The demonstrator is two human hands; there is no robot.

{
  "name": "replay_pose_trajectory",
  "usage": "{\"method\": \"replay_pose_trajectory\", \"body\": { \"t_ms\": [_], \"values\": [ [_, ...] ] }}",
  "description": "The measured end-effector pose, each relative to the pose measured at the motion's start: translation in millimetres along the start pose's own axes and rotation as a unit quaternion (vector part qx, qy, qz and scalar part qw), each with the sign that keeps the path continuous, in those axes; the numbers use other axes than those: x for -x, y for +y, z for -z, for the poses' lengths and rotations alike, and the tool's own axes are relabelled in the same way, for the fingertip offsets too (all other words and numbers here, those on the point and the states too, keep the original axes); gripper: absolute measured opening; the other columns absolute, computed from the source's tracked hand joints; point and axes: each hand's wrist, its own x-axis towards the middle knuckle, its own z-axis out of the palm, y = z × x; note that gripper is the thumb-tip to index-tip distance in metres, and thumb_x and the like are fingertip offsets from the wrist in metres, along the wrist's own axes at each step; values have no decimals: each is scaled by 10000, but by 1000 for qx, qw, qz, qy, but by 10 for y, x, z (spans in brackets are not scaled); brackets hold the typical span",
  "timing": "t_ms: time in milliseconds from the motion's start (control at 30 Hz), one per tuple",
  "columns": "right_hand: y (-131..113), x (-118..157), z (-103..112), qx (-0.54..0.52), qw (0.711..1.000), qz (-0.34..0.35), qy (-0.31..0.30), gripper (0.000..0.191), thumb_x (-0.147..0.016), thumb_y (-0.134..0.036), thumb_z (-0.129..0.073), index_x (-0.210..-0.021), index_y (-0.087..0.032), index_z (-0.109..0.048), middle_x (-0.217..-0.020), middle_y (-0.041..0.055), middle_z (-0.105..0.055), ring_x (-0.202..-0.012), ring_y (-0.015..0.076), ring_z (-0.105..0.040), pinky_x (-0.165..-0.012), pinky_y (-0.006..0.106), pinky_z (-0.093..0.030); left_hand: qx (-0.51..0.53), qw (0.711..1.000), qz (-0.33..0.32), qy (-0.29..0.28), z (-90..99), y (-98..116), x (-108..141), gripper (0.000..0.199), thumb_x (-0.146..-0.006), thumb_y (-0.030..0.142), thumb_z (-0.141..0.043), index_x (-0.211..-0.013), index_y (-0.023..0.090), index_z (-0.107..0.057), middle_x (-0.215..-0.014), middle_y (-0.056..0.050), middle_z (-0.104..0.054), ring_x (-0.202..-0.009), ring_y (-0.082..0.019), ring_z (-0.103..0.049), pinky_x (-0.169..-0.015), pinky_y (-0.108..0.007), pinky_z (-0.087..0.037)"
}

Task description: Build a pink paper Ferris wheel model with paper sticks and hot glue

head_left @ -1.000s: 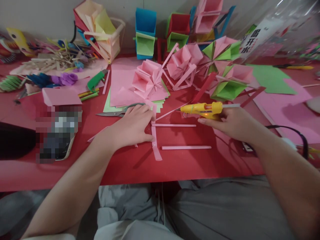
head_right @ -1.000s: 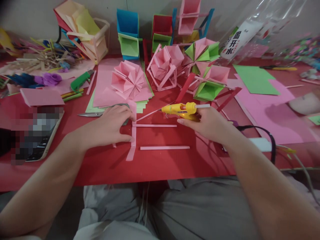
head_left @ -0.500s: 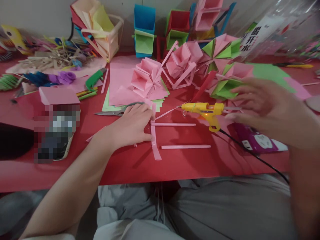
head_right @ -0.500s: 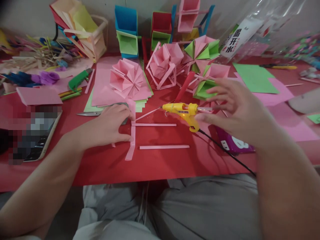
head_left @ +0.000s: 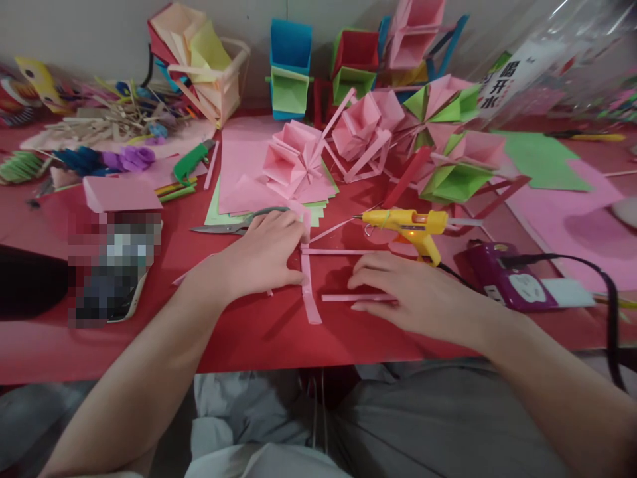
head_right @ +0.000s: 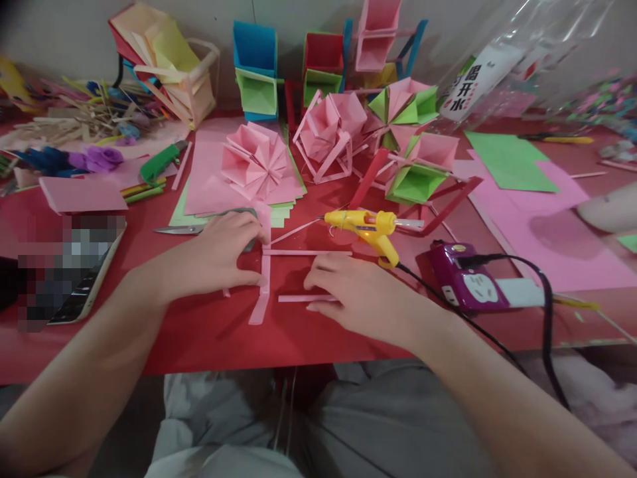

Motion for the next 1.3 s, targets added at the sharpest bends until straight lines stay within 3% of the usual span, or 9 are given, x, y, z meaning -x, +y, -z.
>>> {"method": "replay_pose_trajectory", "body": {
  "t_ms": [133,267,533,1300],
  "values": [
    [-34,-36,-22,-8,1000,-11,-6,90,-941,-188,-609,-889,-209,-680,-982,37,-704,-900,211,-681,-725,326,-509,-2,1000,-5,5,-5,7,2,373,-775,405,-742,-1031,206,-557,-1118,-64,-546,-1139,-318,-499,-984,-470,-404],
    [-69,-60,-37,-41,998,-34,14,65,-942,-186,-610,-951,-212,-668,-972,19,-710,-911,203,-671,-774,335,-510,2,1000,-6,9,-16,2,1,359,-783,404,-730,-1033,210,-561,-1114,-59,-546,-1133,-313,-502,-979,-471,-405],
    [-118,-138,-208,-36,997,31,65,161,-1005,-211,-534,-982,-184,-690,-1005,59,-713,-933,214,-669,-838,360,-528,-1,1000,0,1,6,26,-1,361,-779,401,-740,-1027,204,-566,-1125,-69,-555,-1153,-319,-501,-1002,-477,-398],
    [-138,-143,-178,-32,998,24,47,214,-1006,-172,-494,-983,-180,-707,-1014,77,-704,-928,224,-666,-822,380,-549,3,1000,-8,12,-5,9,4,339,-770,388,-724,-1019,212,-575,-1102,-68,-556,-1130,-324,-503,-993,-484,-401]
  ]
}}
